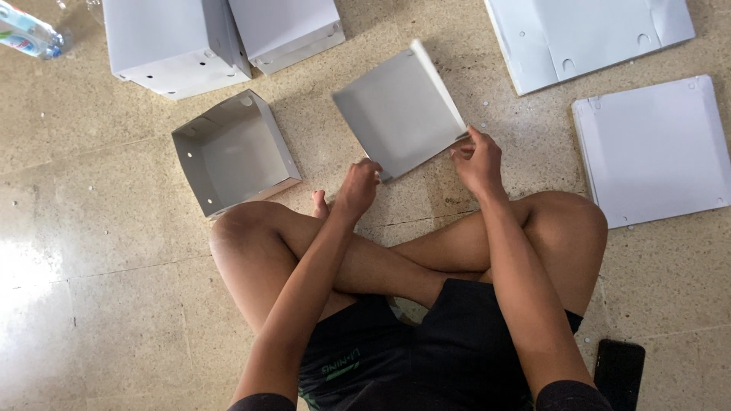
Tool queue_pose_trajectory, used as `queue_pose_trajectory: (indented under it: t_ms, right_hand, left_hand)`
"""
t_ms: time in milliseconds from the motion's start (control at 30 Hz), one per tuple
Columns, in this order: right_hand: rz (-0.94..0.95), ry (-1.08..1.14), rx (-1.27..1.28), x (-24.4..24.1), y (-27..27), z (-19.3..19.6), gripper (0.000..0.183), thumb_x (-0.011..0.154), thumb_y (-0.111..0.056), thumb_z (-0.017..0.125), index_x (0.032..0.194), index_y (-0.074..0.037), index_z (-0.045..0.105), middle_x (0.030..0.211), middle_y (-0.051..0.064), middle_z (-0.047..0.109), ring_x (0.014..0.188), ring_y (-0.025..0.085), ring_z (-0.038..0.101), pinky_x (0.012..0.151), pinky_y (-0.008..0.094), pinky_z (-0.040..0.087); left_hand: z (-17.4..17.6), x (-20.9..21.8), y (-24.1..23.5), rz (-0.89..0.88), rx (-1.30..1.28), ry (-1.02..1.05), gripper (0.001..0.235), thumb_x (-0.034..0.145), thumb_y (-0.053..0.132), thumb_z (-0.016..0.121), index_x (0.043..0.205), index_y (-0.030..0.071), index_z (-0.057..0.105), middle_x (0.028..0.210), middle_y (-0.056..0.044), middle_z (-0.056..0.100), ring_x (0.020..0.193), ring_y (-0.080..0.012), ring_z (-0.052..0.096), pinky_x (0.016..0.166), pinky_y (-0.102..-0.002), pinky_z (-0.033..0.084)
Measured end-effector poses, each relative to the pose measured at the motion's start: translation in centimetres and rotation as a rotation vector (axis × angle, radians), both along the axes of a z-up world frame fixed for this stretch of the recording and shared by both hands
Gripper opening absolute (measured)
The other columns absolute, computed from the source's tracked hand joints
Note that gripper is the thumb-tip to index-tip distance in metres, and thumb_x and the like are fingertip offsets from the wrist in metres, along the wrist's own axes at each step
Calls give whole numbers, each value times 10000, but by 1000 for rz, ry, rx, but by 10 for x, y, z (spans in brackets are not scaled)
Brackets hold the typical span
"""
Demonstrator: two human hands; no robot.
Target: The person assembles white cardboard boxes by folding the flat pieces and securing the tabs. They complete one box and place it aside, then begin assembling a second box using the same folding and tab-locking method.
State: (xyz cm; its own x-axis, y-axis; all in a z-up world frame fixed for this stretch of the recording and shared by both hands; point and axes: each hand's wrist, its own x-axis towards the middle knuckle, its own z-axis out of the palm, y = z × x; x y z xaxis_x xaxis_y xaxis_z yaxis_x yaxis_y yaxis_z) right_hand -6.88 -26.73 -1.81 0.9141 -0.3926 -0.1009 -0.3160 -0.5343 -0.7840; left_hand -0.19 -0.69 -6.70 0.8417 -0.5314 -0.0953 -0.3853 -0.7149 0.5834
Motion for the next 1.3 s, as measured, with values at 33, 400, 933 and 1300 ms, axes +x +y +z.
queue_pose_trajectory:
  t_ms: [33,400,933,1300]
  right_hand:
    - [6,-55,129,-1,1,7,627,890,-42,706,1415,176,441,1266,409,496,1073,427,660,866,415,595]
    - [-65,260,252,-7,44,56,824,868,-225,690,1465,110,232,1258,274,554,1099,346,670,907,490,576]
    - [-52,211,587,16,44,27,321,869,-107,703,1150,48,694,897,207,727,782,202,721,729,307,623]
    - [42,119,557,15,45,39,435,878,-120,707,1288,2,629,881,66,737,728,40,628,633,215,524]
  left_hand:
    - [-21,2,-3,-57,147,-47,201,907,26,703,1100,82,703,939,-95,728,919,-242,753,918,-392,555]
    - [33,-13,-16,-341,63,-38,89,829,280,769,846,210,717,984,-31,630,1061,-252,570,1008,-476,331]
    - [81,3,-35,-201,-228,61,308,1011,122,576,1317,154,573,937,-104,619,956,-352,656,838,-492,522]
    - [73,5,-39,-15,-549,253,205,946,82,690,1150,75,697,932,-147,689,945,-335,707,855,-434,581]
